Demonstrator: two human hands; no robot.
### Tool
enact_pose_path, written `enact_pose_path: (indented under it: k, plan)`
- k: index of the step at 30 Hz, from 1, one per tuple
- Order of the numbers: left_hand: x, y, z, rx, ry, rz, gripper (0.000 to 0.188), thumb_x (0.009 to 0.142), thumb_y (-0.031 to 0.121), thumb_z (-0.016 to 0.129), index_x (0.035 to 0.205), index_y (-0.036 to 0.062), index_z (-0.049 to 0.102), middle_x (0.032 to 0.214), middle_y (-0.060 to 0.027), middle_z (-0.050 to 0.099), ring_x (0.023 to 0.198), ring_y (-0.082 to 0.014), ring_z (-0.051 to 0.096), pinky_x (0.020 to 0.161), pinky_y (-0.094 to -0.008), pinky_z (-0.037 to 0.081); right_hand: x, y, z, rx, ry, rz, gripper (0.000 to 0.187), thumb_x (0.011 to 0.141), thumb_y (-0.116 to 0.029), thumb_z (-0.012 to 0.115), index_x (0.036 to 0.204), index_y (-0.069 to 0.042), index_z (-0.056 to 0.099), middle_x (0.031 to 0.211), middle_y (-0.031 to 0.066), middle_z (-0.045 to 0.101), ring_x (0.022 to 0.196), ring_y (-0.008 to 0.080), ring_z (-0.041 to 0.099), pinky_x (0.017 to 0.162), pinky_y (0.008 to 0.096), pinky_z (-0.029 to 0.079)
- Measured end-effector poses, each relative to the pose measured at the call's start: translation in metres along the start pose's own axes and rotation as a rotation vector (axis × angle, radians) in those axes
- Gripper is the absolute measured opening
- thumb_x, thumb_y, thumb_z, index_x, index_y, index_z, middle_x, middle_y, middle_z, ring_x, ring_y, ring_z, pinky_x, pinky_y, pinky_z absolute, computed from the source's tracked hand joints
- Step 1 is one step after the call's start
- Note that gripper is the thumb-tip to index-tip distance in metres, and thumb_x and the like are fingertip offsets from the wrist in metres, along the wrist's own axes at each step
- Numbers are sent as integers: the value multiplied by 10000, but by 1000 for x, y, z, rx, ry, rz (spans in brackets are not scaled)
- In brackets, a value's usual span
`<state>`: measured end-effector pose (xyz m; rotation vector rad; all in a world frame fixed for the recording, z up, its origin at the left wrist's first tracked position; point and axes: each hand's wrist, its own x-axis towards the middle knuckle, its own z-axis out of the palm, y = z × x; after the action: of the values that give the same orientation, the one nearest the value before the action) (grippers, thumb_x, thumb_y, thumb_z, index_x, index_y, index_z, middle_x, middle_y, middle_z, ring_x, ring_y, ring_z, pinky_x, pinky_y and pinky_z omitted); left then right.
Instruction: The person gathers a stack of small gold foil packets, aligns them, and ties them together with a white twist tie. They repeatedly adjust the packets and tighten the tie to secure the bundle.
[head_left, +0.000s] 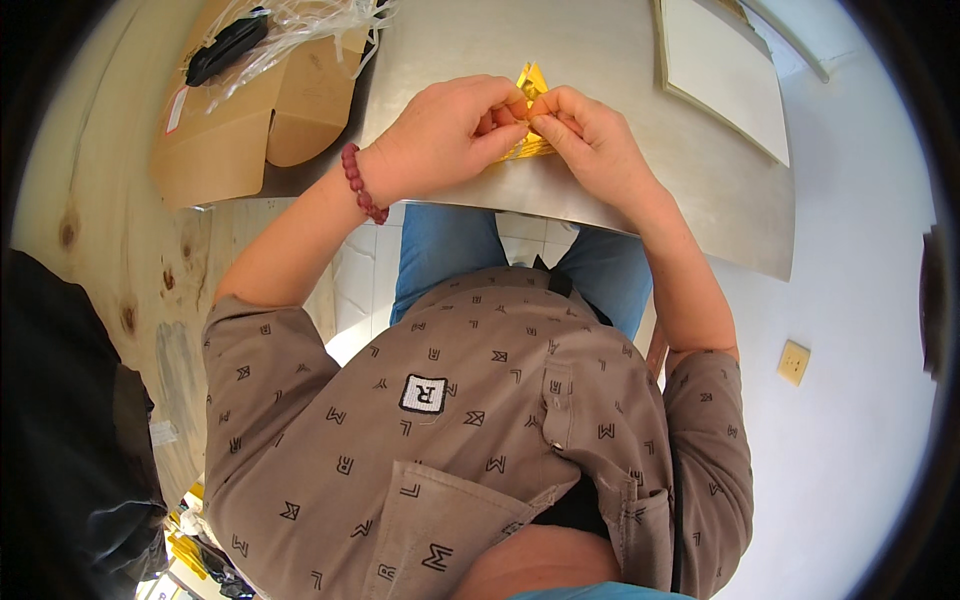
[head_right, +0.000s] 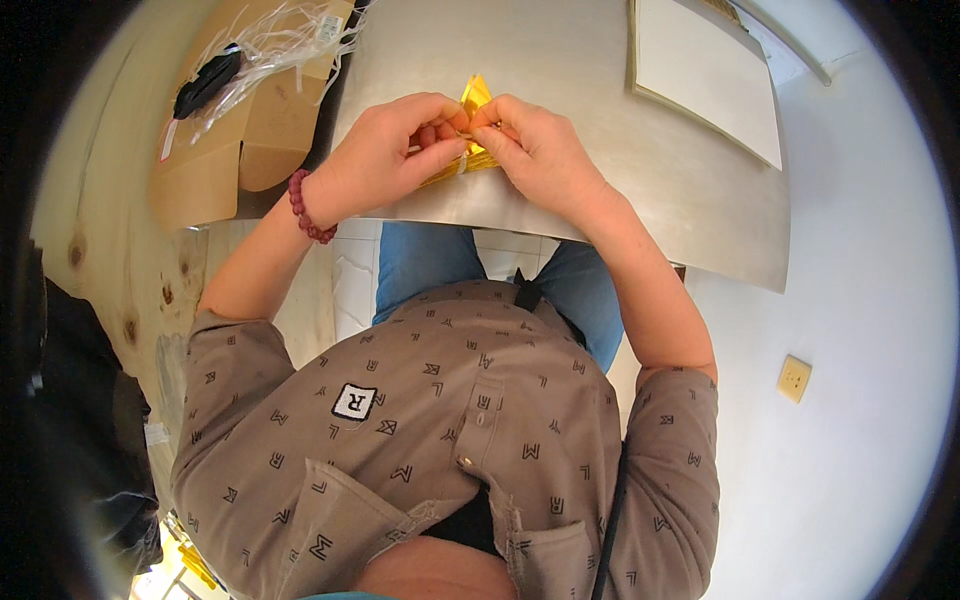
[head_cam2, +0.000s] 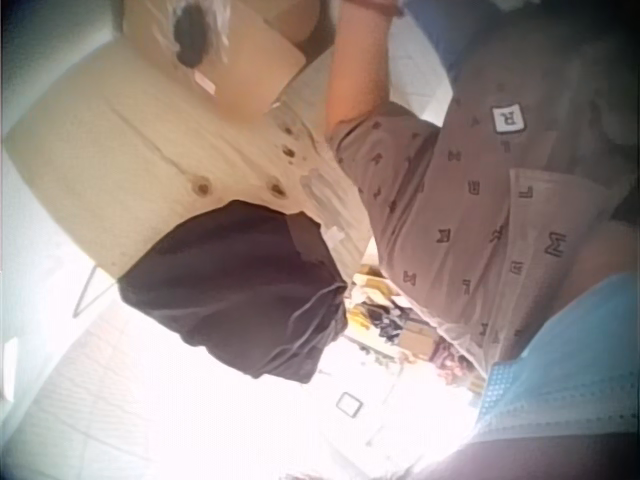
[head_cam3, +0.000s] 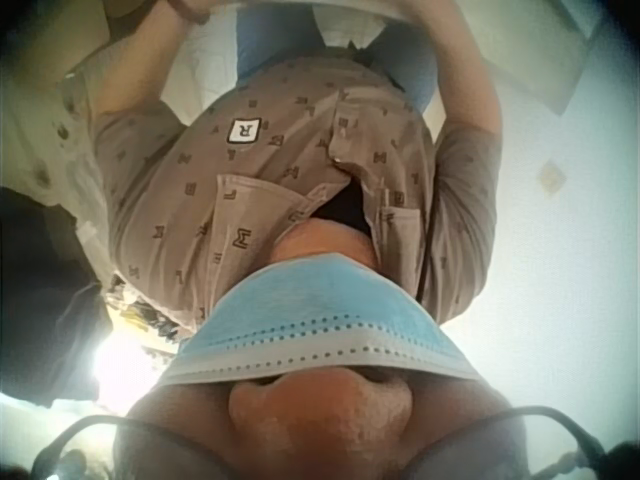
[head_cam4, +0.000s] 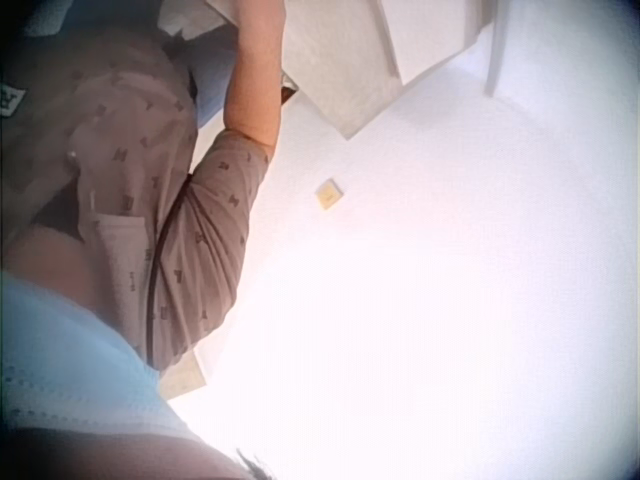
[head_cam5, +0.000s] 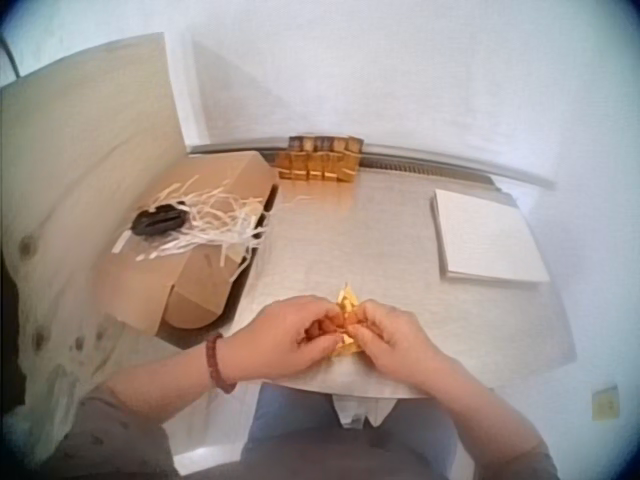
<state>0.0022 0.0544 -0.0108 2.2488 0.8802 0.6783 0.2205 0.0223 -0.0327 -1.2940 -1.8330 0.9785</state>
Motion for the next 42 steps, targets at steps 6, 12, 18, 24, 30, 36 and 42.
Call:
enact_pose_path:
  k: [6, 12, 18, 24, 30, 36, 42]
  plan:
    - [2, -2, 6, 60, 40, -76, 163, 941, 169, 716, 1014, 24, 699, 853, -32, 636, 726, -110, 587, 675, -260, 492, 3, -2, 1, 148, 8, 74, 151, 996, -181, 619, 1062, -49, 650, 696, -25, 528, 657, 68, 478, 616, 263, 426]
    - [-9, -20, 17, -351, 156, -112, 142, 975, 190, 662, 987, 54, 701, 940, -41, 626, 803, -144, 620, 759, -277, 502, 0, -7, -3, 181, -42, 149, 225, 969, -132, 617, 1178, -72, 674, 669, -71, 451, 622, 37, 414, 589, 222, 378]
    - [-17, -38, 8, -787, 92, -116, 109, 1034, 144, 604, 1025, 44, 647, 1049, 8, 585, 906, -73, 546, 812, -231, 454, -2, -5, -6, 114, -111, 110, 352, 965, -120, 615, 1313, -92, 656, 692, -68, 450, 640, 43, 406, 611, 222, 374]
    - [-18, -43, 2, -977, 63, -135, 120, 1058, 166, 569, 1036, 64, 630, 1025, 20, 585, 914, -68, 512, 830, -226, 418, -2, -4, -7, 78, -144, 141, 345, 972, -123, 617, 1314, -86, 655, 732, -54, 506, 675, 49, 437, 655, 220, 406]
    - [-9, -17, -8, -547, -5, -49, 154, 1044, 164, 584, 987, 47, 667, 940, 10, 587, 826, -89, 561, 743, -276, 467, -1, -7, -8, 59, -154, 166, 347, 978, -126, 614, 1319, -67, 640, 823, -17, 633, 751, 67, 541, 728, 238, 465]
    - [19, 11, 9, 114, 5, 118, 144, 1007, 125, 612, 930, 33, 691, 909, -18, 588, 765, -93, 590, 666, -274, 485, -2, 3, -6, 164, -138, 86, 325, 986, -137, 609, 1300, -59, 638, 1012, 54, 731, 923, 120, 658, 831, 276, 511]
    - [25, -1, 26, -291, 26, -99, 109, 992, 111, 651, 958, 18, 697, 927, -8, 597, 806, -82, 601, 724, -245, 505, 0, 19, -7, 174, -158, 28, 255, 991, -143, 597, 1219, -38, 642, 988, 50, 715, 873, 136, 637, 805, 285, 511]
